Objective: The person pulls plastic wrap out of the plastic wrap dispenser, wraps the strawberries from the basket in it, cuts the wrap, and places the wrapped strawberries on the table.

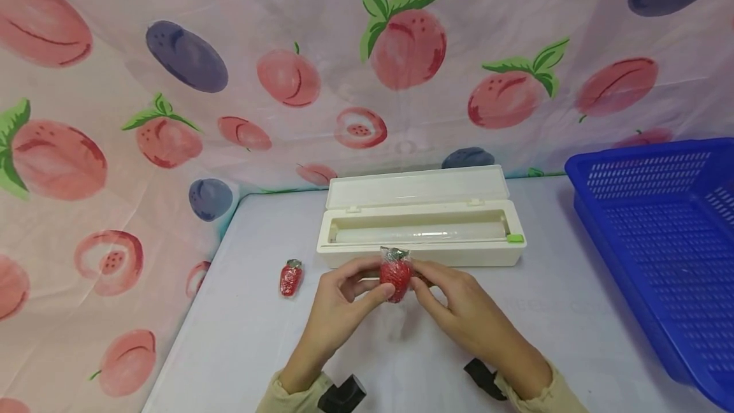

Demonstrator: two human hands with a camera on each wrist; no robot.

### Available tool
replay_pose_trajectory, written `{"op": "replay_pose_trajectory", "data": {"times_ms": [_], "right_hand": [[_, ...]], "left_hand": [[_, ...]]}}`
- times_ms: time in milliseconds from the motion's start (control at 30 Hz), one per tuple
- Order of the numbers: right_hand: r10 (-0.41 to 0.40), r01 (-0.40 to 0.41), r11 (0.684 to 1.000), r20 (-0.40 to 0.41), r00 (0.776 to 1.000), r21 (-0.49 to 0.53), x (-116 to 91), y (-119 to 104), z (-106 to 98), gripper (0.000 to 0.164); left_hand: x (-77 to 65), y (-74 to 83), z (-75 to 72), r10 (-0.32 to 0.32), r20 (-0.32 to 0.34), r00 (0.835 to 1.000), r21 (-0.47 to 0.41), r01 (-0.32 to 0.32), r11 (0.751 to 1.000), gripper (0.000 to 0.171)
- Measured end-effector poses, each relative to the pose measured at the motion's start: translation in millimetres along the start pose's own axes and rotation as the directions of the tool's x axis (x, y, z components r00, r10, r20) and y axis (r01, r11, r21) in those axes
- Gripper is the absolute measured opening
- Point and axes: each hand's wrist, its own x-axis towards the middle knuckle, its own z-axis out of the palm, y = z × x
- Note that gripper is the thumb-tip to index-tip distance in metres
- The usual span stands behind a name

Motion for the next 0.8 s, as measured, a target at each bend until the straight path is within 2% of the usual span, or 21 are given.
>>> {"op": "replay_pose_trajectory", "data": {"times_ms": [267,433,567,800], "right_hand": [[0.003,-0.003,1.000,-0.028,1.000,-0.003,-1,-5,10,0.052],[0.017,-0.016,1.000,-0.062,0.998,0.009,-1,-7,13,0.052],[0.045,-0.043,0.998,-0.059,0.997,0.038,-1,-8,13,0.054],[0.066,-0.063,0.995,-0.035,0.997,0.081,-2,-6,17,0.061]], "left_hand": [[1.1,-2.2,2.8,-0.029,-0.047,0.998,-0.056,0.026,0.998,0.035],[1.0,-2.4,3.9,-0.055,-0.057,0.997,-0.081,0.050,0.995,0.036],[1.5,-2.4,3.2,-0.060,-0.067,0.996,-0.084,0.055,0.995,0.035],[2.5,-1.6,2.0,-0.055,-0.140,0.989,-0.110,0.040,0.993,0.034]]}}
